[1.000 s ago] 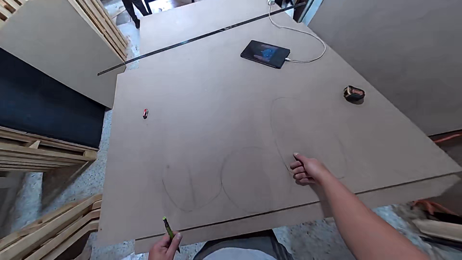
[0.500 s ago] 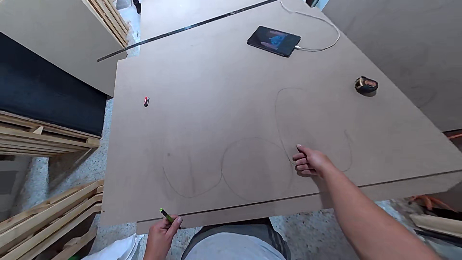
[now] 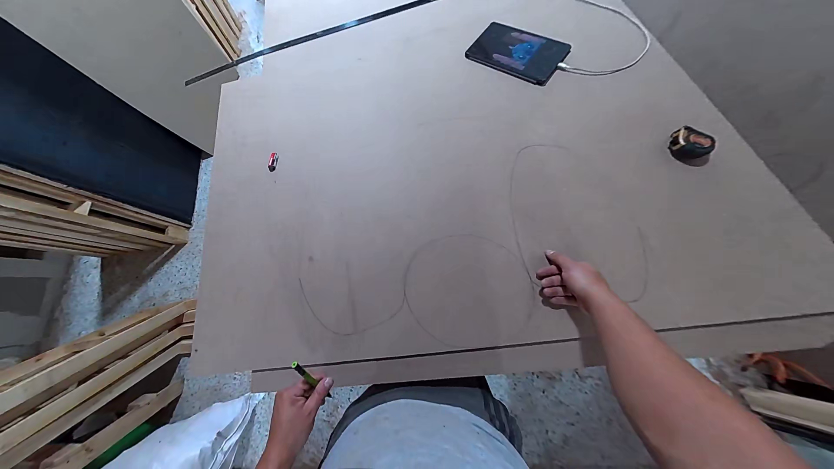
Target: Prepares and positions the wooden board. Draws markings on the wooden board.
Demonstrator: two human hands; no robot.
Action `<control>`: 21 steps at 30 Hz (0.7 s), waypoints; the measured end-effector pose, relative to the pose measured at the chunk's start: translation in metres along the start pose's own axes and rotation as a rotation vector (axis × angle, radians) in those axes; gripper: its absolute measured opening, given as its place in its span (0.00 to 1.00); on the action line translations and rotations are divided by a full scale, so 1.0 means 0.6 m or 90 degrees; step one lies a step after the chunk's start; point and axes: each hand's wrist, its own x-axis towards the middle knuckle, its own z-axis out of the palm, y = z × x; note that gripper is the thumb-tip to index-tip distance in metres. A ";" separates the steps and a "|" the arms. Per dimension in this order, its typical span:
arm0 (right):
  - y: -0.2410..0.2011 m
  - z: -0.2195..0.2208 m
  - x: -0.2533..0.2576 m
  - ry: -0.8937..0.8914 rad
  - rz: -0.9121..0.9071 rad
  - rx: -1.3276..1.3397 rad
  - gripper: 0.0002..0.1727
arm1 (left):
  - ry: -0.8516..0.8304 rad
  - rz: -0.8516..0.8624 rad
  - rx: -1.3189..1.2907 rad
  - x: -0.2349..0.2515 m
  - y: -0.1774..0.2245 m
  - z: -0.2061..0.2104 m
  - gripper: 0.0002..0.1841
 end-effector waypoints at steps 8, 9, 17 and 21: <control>0.023 0.023 -0.040 0.076 -0.099 0.028 0.37 | 0.062 -0.004 -0.138 0.017 0.022 0.046 0.09; 0.025 0.025 -0.046 0.065 -0.113 0.050 0.36 | 0.076 0.009 -0.166 0.026 0.028 0.056 0.09; -0.161 0.095 -0.022 -0.183 -0.384 -0.007 0.25 | 0.259 -0.017 -0.272 0.095 0.139 0.150 0.16; -0.356 0.228 0.030 -0.364 -0.534 0.012 0.22 | 0.346 -0.010 -0.326 0.158 0.183 0.220 0.14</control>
